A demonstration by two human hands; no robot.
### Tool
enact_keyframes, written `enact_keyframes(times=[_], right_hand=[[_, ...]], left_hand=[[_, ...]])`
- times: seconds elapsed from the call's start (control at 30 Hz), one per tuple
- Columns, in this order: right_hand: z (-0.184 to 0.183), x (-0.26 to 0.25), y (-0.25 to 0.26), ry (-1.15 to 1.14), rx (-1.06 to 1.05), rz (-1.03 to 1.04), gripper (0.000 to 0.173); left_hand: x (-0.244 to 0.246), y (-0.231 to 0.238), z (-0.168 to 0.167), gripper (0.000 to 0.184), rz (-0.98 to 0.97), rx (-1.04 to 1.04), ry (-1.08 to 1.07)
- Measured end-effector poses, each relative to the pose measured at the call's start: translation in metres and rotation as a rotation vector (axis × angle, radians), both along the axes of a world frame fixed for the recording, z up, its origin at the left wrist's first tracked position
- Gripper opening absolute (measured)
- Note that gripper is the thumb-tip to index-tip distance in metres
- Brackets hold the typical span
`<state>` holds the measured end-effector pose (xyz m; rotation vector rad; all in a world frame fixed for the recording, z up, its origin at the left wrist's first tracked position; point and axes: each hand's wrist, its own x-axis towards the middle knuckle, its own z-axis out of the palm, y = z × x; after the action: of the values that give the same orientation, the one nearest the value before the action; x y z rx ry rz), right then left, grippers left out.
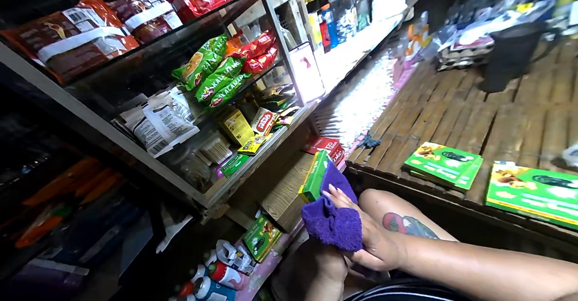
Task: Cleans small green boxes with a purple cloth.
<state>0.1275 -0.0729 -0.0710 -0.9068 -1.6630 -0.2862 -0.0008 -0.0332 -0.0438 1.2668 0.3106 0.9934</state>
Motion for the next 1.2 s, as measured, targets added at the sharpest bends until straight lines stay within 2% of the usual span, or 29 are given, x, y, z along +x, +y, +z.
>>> enact_keyframes(times=[0.13, 0.2, 0.3, 0.33, 0.43, 0.5, 0.6, 0.73, 0.77, 0.9, 0.93, 0.97, 1.03, 1.1, 1.13, 1.17, 1.2], right_hand=[[0.003, 0.008, 0.001, -0.001, 0.03, -0.021, 0.049], [0.009, 0.014, 0.0, 0.084, 0.032, -0.035, 0.051], [0.006, 0.025, 0.007, 0.26, 0.057, -0.038, 0.048], [0.002, 0.029, 0.011, 0.311, 0.06, -0.048, 0.047], [-0.011, 0.035, 0.016, 0.419, -0.025, -0.073, 0.054], [-0.017, 0.031, 0.014, 0.41, -0.105, -0.105, 0.058], [-0.02, 0.014, 0.004, 0.251, -0.139, -0.085, 0.061], [-0.021, -0.004, 0.003, 0.059, -0.035, 0.034, 0.055], [-0.021, -0.004, 0.004, 0.025, -0.021, 0.075, 0.055], [-0.021, -0.003, 0.007, -0.048, 0.011, 0.176, 0.045], [-0.02, -0.002, 0.007, -0.054, 0.028, 0.178, 0.043], [-0.019, -0.002, 0.007, -0.057, 0.042, 0.177, 0.042], [-0.014, 0.0, 0.005, -0.073, 0.059, 0.156, 0.038], [-0.011, 0.004, 0.005, -0.08, 0.08, 0.109, 0.036], [-0.011, 0.007, 0.006, -0.076, 0.088, 0.084, 0.037], [-0.01, 0.008, 0.005, -0.071, 0.092, 0.059, 0.037], [-0.008, 0.01, 0.005, -0.061, 0.09, 0.037, 0.039]], left_hand=[[0.003, -0.001, 0.007, 0.015, -0.029, 0.009, 0.007], [0.011, -0.001, 0.005, 0.026, 0.014, 0.124, -0.013], [0.015, 0.0, 0.005, 0.063, -0.036, 0.207, -0.01], [0.015, -0.001, 0.006, 0.067, -0.028, 0.196, 0.002], [0.013, -0.003, 0.01, 0.062, 0.038, 0.135, -0.019], [0.01, -0.002, 0.014, 0.06, 0.082, 0.12, -0.074], [0.007, 0.004, 0.018, 0.062, 0.142, 0.132, -0.14], [0.004, 0.012, 0.024, 0.06, 0.198, 0.088, -0.116], [0.003, 0.014, 0.025, 0.056, 0.184, 0.05, -0.11], [0.0, 0.02, 0.021, 0.065, 0.065, -0.025, -0.086], [0.001, 0.019, 0.02, 0.062, 0.065, 0.01, -0.057], [0.001, 0.016, 0.02, 0.051, 0.076, 0.061, -0.01], [-0.003, 0.007, 0.02, 0.035, 0.13, 0.193, 0.166], [-0.012, -0.006, 0.036, 0.04, 0.168, 0.322, 0.555], [-0.012, -0.013, 0.047, 0.045, 0.141, 0.297, 0.738], [-0.009, -0.015, 0.048, 0.046, 0.129, 0.247, 0.743], [-0.006, -0.009, 0.036, 0.042, 0.122, 0.182, 0.564]])
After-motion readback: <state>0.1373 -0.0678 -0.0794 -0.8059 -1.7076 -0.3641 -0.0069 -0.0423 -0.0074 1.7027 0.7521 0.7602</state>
